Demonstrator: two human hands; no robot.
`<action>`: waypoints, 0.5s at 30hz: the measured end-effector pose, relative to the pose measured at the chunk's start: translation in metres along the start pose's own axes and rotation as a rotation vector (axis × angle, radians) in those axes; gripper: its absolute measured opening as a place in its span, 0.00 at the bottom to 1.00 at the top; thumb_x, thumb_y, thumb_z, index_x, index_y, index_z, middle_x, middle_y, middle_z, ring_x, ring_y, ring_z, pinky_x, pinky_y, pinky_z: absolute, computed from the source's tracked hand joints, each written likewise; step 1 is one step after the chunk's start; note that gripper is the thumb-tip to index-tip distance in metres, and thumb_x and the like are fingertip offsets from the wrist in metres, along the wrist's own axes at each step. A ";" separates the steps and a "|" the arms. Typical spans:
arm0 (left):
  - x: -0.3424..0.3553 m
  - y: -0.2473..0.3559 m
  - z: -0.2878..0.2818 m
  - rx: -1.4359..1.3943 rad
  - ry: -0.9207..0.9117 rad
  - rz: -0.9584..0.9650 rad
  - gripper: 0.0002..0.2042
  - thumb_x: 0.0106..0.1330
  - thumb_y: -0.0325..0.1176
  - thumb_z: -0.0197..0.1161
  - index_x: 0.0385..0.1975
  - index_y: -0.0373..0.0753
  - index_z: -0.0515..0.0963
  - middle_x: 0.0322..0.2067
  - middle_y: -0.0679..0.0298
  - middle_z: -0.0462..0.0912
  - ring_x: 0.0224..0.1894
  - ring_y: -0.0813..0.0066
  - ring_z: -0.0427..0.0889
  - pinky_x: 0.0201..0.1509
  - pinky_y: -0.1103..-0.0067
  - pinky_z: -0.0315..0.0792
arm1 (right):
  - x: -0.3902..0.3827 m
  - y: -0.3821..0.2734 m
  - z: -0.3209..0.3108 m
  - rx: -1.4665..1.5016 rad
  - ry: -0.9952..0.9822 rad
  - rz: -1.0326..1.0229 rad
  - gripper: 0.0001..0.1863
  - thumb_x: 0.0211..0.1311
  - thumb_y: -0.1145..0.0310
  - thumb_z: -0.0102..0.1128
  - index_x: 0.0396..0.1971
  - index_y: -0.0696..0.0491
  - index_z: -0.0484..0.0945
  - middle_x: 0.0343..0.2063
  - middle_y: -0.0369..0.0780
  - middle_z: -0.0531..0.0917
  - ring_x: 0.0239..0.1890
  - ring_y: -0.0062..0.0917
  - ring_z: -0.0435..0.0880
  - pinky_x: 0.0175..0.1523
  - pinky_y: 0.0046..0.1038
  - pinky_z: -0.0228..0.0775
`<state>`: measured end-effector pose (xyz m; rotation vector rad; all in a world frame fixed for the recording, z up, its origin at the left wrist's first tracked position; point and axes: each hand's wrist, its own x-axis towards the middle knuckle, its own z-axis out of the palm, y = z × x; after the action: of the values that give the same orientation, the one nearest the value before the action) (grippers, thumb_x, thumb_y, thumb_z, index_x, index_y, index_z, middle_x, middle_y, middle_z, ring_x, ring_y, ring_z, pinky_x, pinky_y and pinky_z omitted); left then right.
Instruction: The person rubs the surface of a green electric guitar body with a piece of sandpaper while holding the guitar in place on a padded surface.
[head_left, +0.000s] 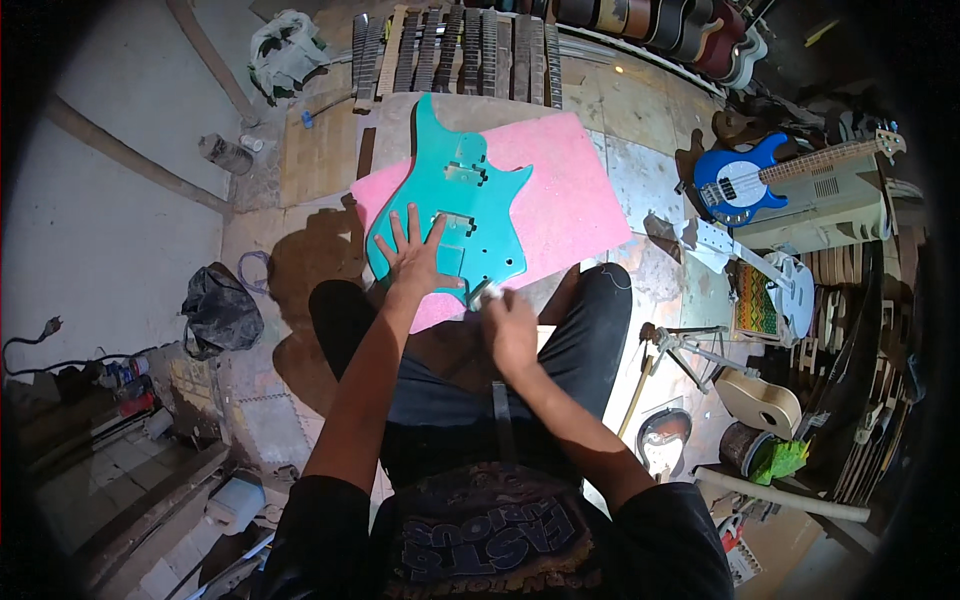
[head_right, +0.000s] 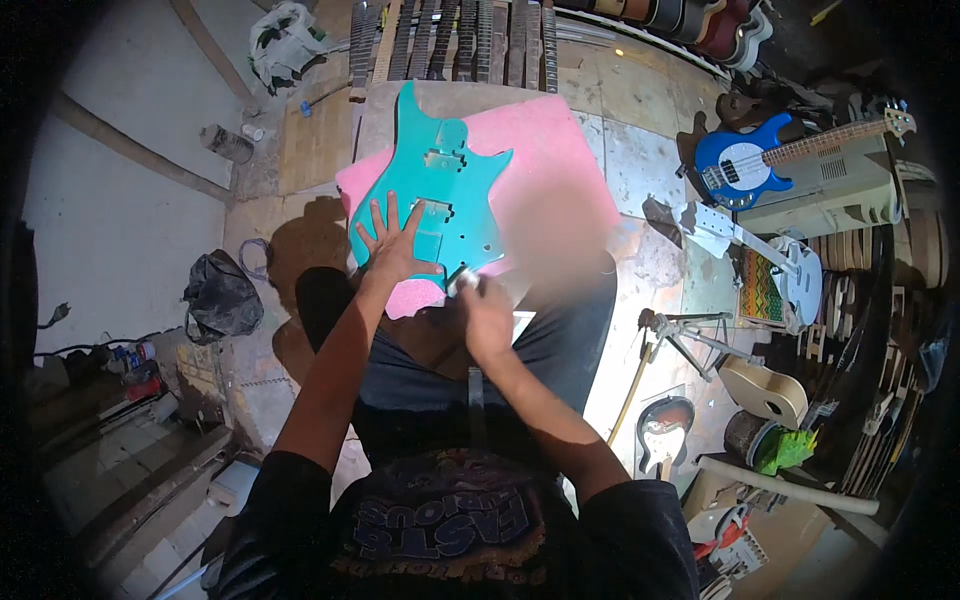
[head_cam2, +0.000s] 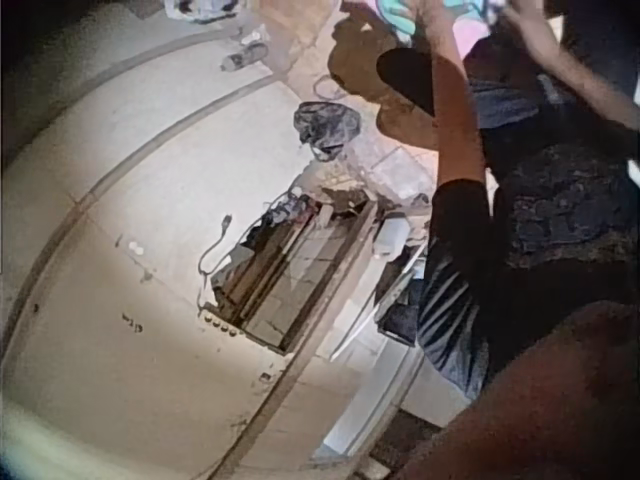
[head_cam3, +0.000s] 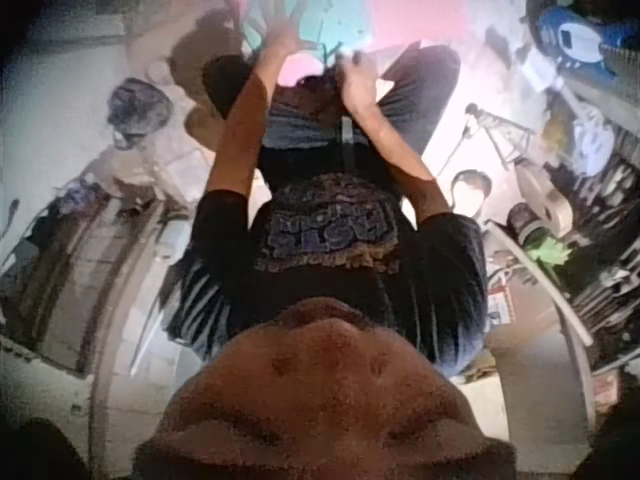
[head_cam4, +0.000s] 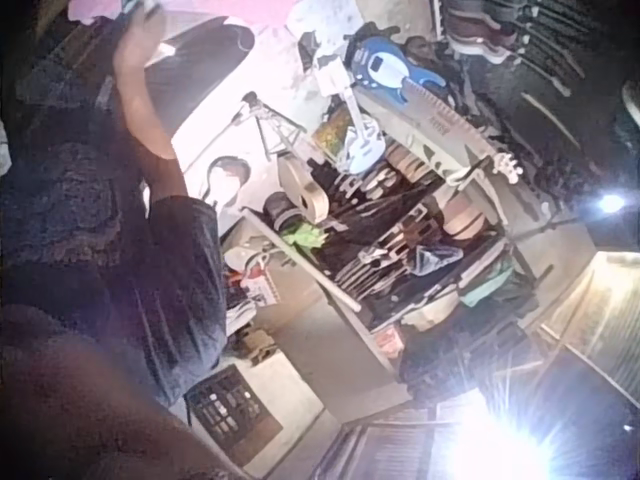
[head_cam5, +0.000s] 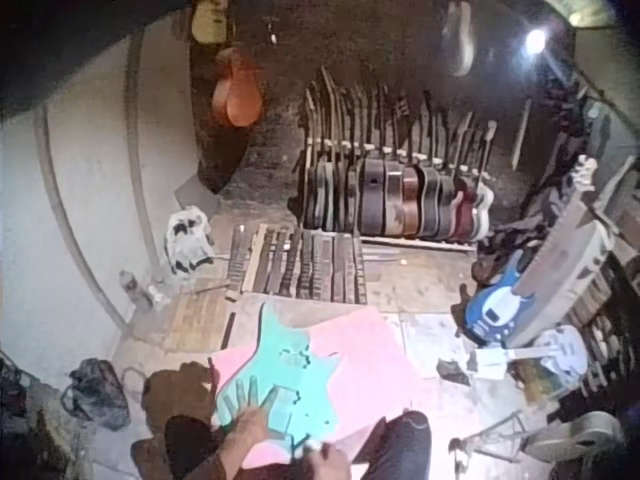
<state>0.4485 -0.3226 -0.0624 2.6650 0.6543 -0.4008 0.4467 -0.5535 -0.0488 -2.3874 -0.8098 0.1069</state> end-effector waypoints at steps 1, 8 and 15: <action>0.000 -0.002 0.001 0.005 0.004 0.003 0.72 0.28 0.62 0.87 0.81 0.63 0.50 0.82 0.48 0.30 0.81 0.32 0.26 0.72 0.26 0.31 | -0.007 -0.007 0.002 -0.058 -0.007 -0.110 0.14 0.65 0.71 0.61 0.49 0.51 0.82 0.46 0.52 0.81 0.46 0.49 0.81 0.49 0.47 0.74; -0.001 -0.004 0.001 0.009 0.003 -0.015 0.71 0.28 0.63 0.86 0.81 0.63 0.50 0.81 0.46 0.30 0.80 0.31 0.27 0.71 0.26 0.32 | 0.048 0.003 -0.037 0.165 -0.087 0.395 0.12 0.69 0.64 0.60 0.47 0.53 0.82 0.45 0.53 0.82 0.47 0.50 0.81 0.49 0.46 0.74; 0.000 -0.003 0.004 -0.010 0.012 0.012 0.70 0.30 0.61 0.86 0.80 0.62 0.51 0.81 0.46 0.29 0.80 0.29 0.27 0.69 0.23 0.31 | -0.020 -0.010 0.009 -0.126 -0.174 -0.147 0.17 0.63 0.71 0.58 0.52 0.47 0.81 0.52 0.47 0.78 0.54 0.44 0.77 0.54 0.47 0.71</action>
<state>0.4458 -0.3215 -0.0666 2.6625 0.6420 -0.3773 0.4228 -0.5543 -0.0528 -2.4510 -1.1003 0.2114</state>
